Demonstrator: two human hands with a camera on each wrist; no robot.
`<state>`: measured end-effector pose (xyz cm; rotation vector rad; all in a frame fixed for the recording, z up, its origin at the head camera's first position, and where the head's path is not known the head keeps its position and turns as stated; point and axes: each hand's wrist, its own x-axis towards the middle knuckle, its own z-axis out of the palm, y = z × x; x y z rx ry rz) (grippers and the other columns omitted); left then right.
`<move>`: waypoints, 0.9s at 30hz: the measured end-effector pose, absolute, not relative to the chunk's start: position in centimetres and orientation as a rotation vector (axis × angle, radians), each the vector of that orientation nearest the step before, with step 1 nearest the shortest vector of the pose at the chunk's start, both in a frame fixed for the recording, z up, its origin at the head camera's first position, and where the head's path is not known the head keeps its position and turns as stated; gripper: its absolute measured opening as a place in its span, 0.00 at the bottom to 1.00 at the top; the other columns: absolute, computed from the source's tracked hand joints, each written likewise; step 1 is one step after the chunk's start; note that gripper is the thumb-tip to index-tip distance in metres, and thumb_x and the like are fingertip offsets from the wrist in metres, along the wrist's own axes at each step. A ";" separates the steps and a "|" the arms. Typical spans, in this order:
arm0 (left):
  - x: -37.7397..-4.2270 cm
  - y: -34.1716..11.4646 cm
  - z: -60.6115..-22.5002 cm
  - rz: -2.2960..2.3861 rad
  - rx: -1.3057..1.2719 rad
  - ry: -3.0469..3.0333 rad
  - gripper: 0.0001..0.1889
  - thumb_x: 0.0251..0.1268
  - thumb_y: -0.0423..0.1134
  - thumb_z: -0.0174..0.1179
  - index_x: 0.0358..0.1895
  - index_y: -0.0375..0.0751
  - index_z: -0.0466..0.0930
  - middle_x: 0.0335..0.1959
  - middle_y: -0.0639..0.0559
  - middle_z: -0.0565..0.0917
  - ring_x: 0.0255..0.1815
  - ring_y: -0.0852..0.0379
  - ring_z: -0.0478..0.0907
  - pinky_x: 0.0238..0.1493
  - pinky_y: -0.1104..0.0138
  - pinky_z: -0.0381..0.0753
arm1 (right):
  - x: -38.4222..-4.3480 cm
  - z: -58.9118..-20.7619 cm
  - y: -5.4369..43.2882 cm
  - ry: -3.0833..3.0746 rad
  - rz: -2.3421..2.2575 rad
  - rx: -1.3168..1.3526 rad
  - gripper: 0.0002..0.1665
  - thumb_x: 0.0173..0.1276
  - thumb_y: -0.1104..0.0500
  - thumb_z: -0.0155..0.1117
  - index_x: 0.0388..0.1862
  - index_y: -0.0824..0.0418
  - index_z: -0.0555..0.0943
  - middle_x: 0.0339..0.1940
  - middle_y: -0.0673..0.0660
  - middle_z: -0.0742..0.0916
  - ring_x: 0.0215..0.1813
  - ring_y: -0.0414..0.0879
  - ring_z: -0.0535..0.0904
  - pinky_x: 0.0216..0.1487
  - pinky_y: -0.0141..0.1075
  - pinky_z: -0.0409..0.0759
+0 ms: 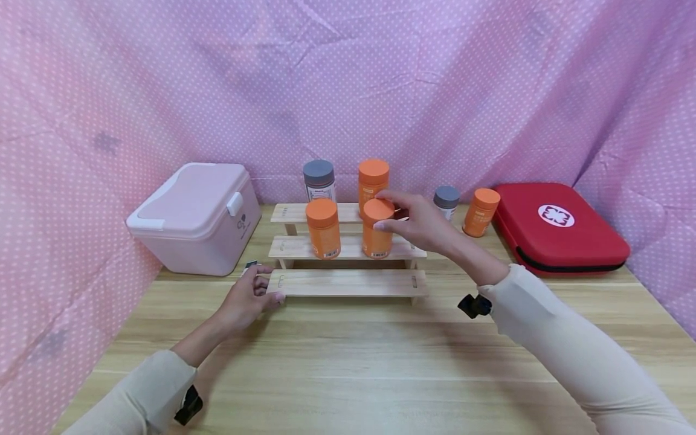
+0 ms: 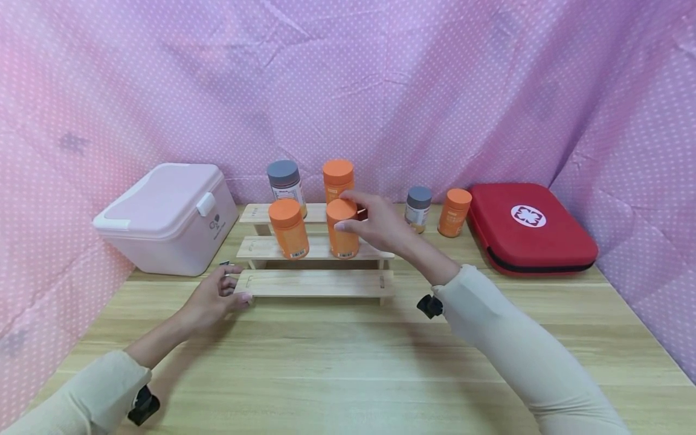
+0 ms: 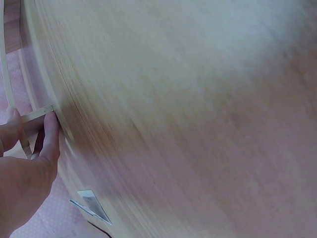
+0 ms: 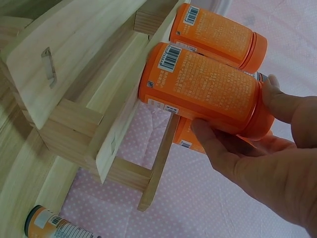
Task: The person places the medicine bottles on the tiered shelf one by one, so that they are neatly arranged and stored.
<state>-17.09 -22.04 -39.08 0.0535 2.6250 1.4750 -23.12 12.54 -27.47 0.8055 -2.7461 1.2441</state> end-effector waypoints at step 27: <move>-17.0 -21.9 -38.9 1.466 0.054 2.621 0.30 0.62 0.30 0.64 0.64 0.31 0.59 0.43 0.41 0.80 0.37 0.56 0.75 0.28 0.71 0.76 | -21.1 -27.6 17.5 -2.833 1.297 0.647 0.34 0.64 0.51 0.69 0.64 0.65 0.71 0.60 0.62 0.79 0.62 0.56 0.74 0.62 0.51 0.72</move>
